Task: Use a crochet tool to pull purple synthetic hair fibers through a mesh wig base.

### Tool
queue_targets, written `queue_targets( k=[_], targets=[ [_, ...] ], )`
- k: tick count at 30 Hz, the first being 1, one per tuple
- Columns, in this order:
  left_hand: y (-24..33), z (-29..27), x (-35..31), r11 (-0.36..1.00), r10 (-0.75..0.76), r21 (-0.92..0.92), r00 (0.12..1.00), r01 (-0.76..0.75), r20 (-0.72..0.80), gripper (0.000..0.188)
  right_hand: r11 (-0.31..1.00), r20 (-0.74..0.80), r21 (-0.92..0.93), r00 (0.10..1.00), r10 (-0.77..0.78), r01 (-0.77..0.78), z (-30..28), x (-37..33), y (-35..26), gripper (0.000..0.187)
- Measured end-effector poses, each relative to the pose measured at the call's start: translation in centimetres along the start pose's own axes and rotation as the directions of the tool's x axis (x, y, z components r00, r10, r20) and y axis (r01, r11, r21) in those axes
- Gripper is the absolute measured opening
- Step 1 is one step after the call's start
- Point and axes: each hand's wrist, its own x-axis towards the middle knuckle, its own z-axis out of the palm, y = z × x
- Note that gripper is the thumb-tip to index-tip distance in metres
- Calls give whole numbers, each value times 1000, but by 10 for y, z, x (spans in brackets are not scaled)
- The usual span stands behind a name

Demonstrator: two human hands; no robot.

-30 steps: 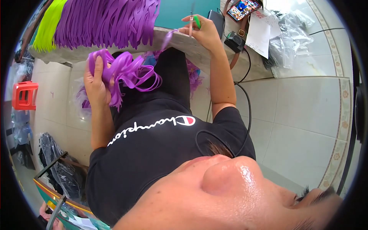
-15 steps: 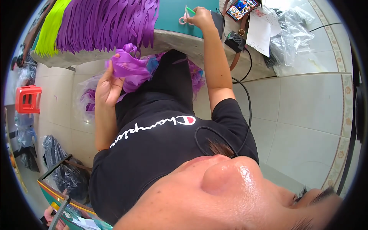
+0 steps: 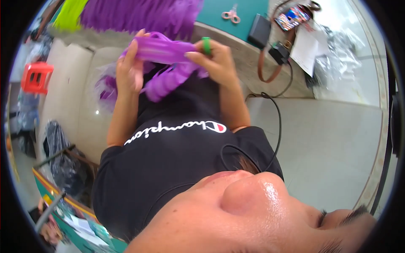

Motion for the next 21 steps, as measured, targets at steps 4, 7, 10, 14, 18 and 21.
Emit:
queue_targets(
  k=[4, 7, 10, 14, 18, 21],
  targets=[
    [1, -12, 4, 943, -230, -214, 964, 256, 136, 43, 999, -85, -40, 996, 20, -24, -22, 0, -2, 15],
    [1, -6, -4, 974, -128, -150, 960, 169, 249, 45, 985, -282, -76, 945, -167, 152, -16, 8, 8, 22],
    [3, 12, -21, 992, -35, 129, 937, -11, 349, 47, 854, -303, 482, 952, -50, 198, -2, 7, 13, 37],
    [0, 17, -30, 909, 121, 311, 890, -277, 441, 39, 634, 190, 769, 977, -97, -87, 9, 10, 13, 54],
    [8, 18, -29, 910, 21, 364, 899, -199, 438, 31, 738, -152, 649, 982, -112, 184, 41, 5, -4, 34],
    [-2, 13, -27, 959, -25, 267, 916, -90, 400, 28, 809, -353, 493, 924, -149, 319, 53, 10, -2, 22]
  ],
)
